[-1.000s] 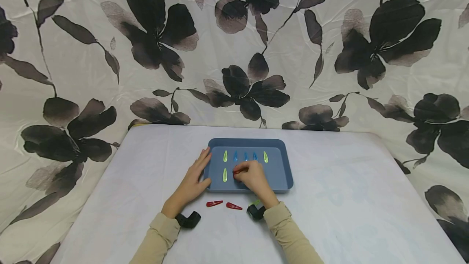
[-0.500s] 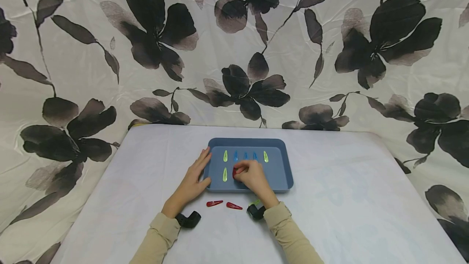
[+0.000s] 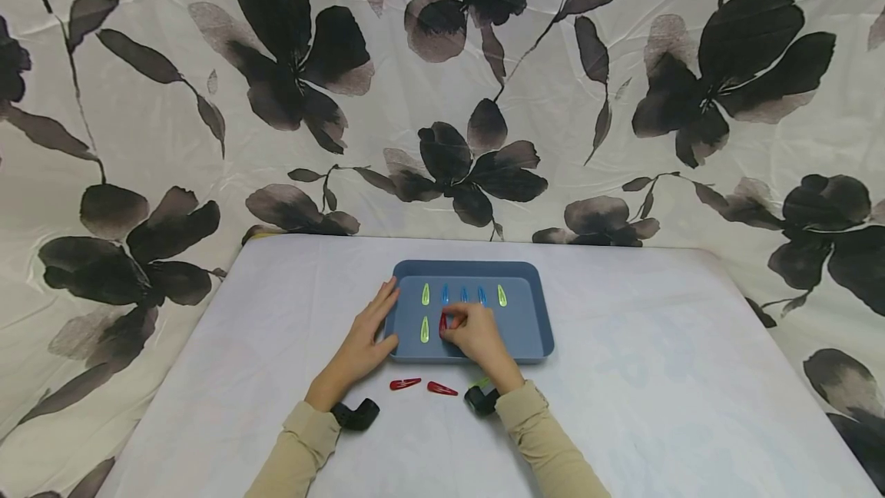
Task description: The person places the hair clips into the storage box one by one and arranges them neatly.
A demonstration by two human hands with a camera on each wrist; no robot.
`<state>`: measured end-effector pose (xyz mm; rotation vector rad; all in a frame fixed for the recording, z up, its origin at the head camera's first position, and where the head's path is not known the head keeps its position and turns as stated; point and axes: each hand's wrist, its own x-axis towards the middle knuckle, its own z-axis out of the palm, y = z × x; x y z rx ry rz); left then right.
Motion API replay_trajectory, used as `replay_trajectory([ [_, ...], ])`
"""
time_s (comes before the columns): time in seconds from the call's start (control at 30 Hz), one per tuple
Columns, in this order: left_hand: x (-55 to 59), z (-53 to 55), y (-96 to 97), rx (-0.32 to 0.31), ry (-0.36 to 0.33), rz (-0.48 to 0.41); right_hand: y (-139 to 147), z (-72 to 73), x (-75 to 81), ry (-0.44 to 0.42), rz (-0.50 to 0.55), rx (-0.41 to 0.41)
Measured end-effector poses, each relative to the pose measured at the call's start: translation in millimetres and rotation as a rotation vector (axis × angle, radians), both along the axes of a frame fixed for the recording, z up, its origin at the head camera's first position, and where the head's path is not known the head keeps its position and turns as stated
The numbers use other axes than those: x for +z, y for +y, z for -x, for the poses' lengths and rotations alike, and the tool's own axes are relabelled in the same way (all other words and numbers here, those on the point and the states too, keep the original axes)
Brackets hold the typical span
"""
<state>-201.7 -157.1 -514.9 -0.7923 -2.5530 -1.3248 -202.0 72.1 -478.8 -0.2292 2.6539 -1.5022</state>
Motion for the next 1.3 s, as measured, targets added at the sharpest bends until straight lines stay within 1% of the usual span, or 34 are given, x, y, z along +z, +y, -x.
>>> replay_trajectory([
  [0.3,2.3,-1.0,0.7,0.004,0.01,-0.001,-2.0,-0.5,-2.2,0.042,-0.051,0.011],
  [0.53,2.3,-2.1,-0.2,0.005,0.006,-0.006,-3.6,-2.2,1.4,0.032,-0.067,0.004],
  [0.73,1.5,-2.1,-0.8,0.009,0.009,-0.007,-3.8,-1.3,0.0,0.042,-0.067,-0.003],
  [0.9,1.5,-2.5,-1.0,0.017,0.012,0.005,-2.8,-0.7,0.1,0.024,-0.06,-0.01],
  [1.07,0.4,-2.0,-1.0,0.028,0.001,0.011,0.5,1.7,1.7,0.023,-0.054,-0.011],
  [1.17,0.0,-1.9,-0.6,0.029,-0.012,0.015,3.0,3.0,3.1,0.001,-0.039,-0.015],
  [1.3,-0.2,-2.2,-0.4,0.027,-0.028,0.013,5.7,2.1,8.8,-0.044,-0.015,-0.012],
])
